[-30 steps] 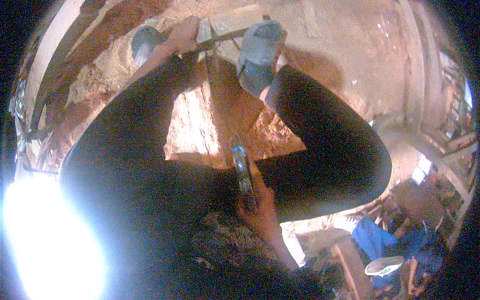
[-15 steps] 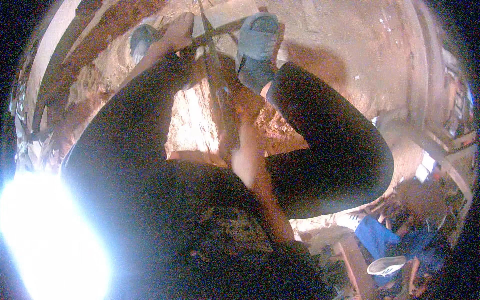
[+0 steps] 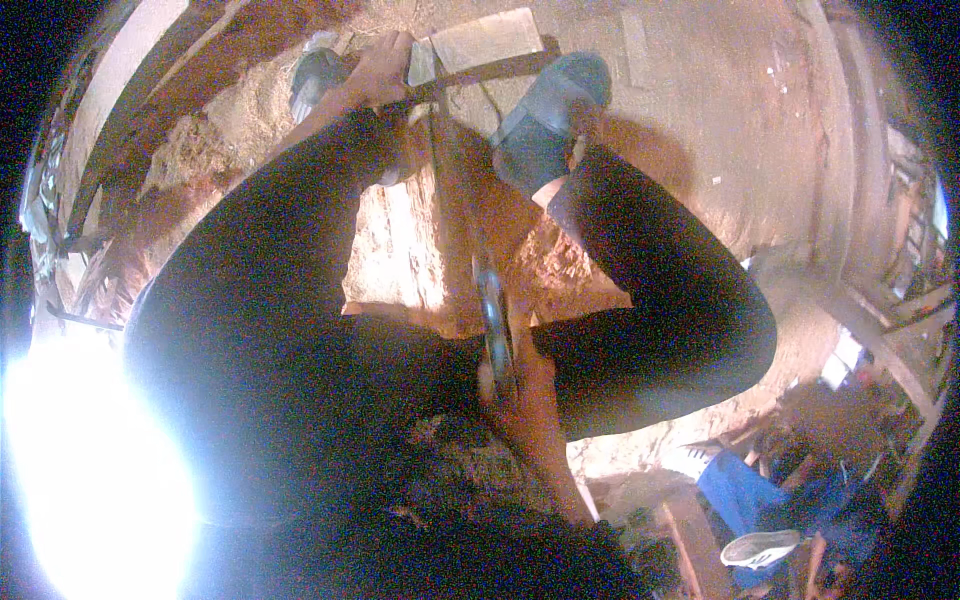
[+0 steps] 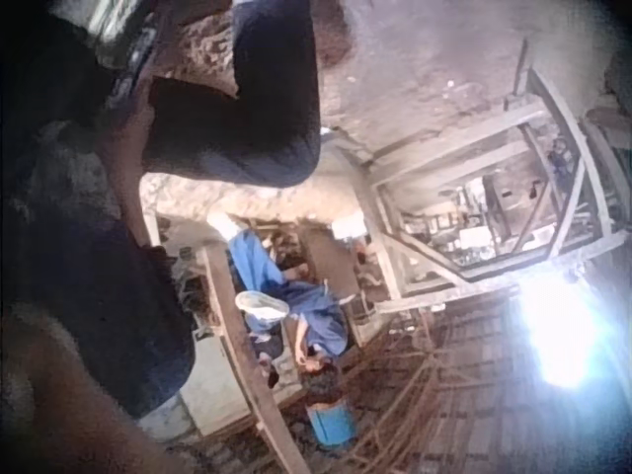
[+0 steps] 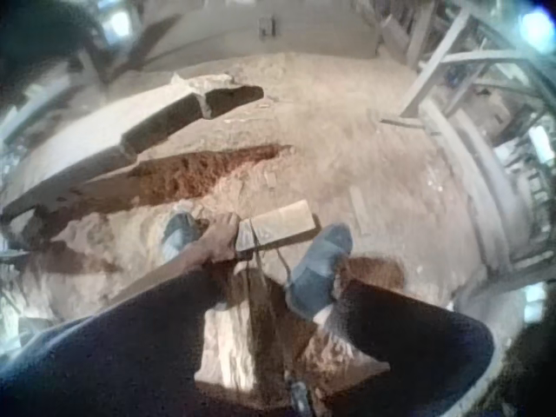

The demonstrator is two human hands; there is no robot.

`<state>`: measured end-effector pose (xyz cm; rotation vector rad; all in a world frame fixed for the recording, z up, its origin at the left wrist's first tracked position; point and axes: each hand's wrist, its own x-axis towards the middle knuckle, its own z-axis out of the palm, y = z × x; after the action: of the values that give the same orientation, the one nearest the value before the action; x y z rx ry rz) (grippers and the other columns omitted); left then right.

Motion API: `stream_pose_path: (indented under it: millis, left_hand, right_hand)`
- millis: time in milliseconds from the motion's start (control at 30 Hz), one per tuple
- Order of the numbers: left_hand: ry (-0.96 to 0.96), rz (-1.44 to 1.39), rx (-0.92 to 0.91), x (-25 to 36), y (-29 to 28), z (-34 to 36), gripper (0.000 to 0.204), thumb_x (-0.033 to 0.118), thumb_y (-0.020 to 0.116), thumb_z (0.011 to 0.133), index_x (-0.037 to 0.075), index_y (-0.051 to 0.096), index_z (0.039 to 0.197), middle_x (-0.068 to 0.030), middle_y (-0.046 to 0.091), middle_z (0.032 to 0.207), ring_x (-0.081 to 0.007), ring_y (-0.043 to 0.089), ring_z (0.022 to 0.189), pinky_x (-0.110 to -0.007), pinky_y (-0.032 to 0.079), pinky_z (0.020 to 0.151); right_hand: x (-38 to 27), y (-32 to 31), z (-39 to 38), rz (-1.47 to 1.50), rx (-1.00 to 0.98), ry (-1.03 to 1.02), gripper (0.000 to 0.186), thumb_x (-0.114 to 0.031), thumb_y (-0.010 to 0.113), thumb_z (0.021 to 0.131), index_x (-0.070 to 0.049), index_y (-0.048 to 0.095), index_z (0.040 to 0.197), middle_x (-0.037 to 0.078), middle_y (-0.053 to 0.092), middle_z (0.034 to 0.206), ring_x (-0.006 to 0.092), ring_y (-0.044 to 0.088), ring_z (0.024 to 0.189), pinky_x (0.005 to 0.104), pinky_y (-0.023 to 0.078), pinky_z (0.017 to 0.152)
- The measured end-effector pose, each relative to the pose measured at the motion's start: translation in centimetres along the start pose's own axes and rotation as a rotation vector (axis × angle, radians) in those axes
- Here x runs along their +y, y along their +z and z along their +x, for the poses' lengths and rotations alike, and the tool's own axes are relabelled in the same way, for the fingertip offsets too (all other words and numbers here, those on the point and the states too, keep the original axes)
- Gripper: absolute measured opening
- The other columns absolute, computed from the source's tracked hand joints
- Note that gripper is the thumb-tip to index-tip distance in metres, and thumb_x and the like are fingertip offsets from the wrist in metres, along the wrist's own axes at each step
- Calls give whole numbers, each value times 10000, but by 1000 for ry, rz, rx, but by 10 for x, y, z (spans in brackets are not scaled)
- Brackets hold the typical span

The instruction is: The person uses a hand saw to cut a small rectangular piece of wood held between their feet. After completing the cut, they lift the piece and inspect it.

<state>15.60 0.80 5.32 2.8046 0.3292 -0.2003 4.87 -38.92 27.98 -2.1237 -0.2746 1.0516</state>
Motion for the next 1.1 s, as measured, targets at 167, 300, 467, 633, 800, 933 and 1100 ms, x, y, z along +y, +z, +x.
stream_pose_path:
  millis: [167, 300, 467, 633, 800, 933, 1100]
  left_hand:
    - [27, -26, -26, -6, 8, 17, 710, 248, 796, 645, 26, 382, 1177, -245, 500, 1229, -445, 477, 1209, -559, 425, 971]
    - [27, -29, 17, -1, -4, -1, 708, 201, 789, 639, 2, 382, 1184, -260, 501, 1216, -446, 483, 1205, -544, 431, 980]
    - [64, -76, -4, 4, 2, 22, 708, 213, 804, 633, -12, 398, 1167, -270, 500, 1222, -446, 501, 1184, -526, 440, 979]
    - [105, -33, -140, -14, 19, 12, 792, 329, 831, 597, 12, 400, 1180, -265, 525, 1187, -451, 516, 1161, -522, 449, 962]
    - [91, 0, -110, -1, 12, 7, 795, 340, 828, 599, 15, 401, 1184, -252, 528, 1191, -439, 519, 1162, -523, 444, 962]
    - [82, 42, -114, 11, -7, 11, 756, 288, 800, 617, 8, 404, 1197, -258, 549, 1162, -440, 531, 1144, -502, 452, 961]
    - [96, -248, 5, -13, -23, -20, 719, 319, 792, 732, 9, 462, 1290, -265, 571, 1213, -371, 572, 1142, -453, 463, 973]
  right_hand:
    - [25, 15, 26, -69, 127, -302, 633, -17, 580, 810, -19, 411, 1420, 89, 630, 937, 157, 567, 790, 292, 485, 719]
    - [-1, 8, 7, 75, 55, -136, 610, -27, 601, 819, -16, 443, 1408, 102, 625, 1026, 148, 571, 880, 270, 478, 751]
    - [17, 13, 27, 170, 153, -157, 606, -18, 601, 815, -17, 453, 1402, 82, 643, 995, 130, 573, 800, 260, 485, 712]
    - [-28, 9, 3, 70, -28, 43, 702, -7, 581, 797, -45, 356, 1461, 195, 606, 1195, 269, 583, 1052, 361, 441, 941]
    - [9, 33, 7, -88, 168, -330, 624, 33, 516, 818, -17, 407, 1430, 141, 630, 1143, 122, 590, 955, 259, 477, 821]
    - [42, 46, 44, 97, 154, -169, 606, 36, 521, 819, -20, 429, 1415, 156, 636, 1151, 158, 607, 982, 305, 477, 859]
    - [27, 41, 48, -138, 187, -227, 507, 13, 557, 799, -15, 505, 1303, 188, 628, 927, 301, 622, 861, 393, 485, 775]
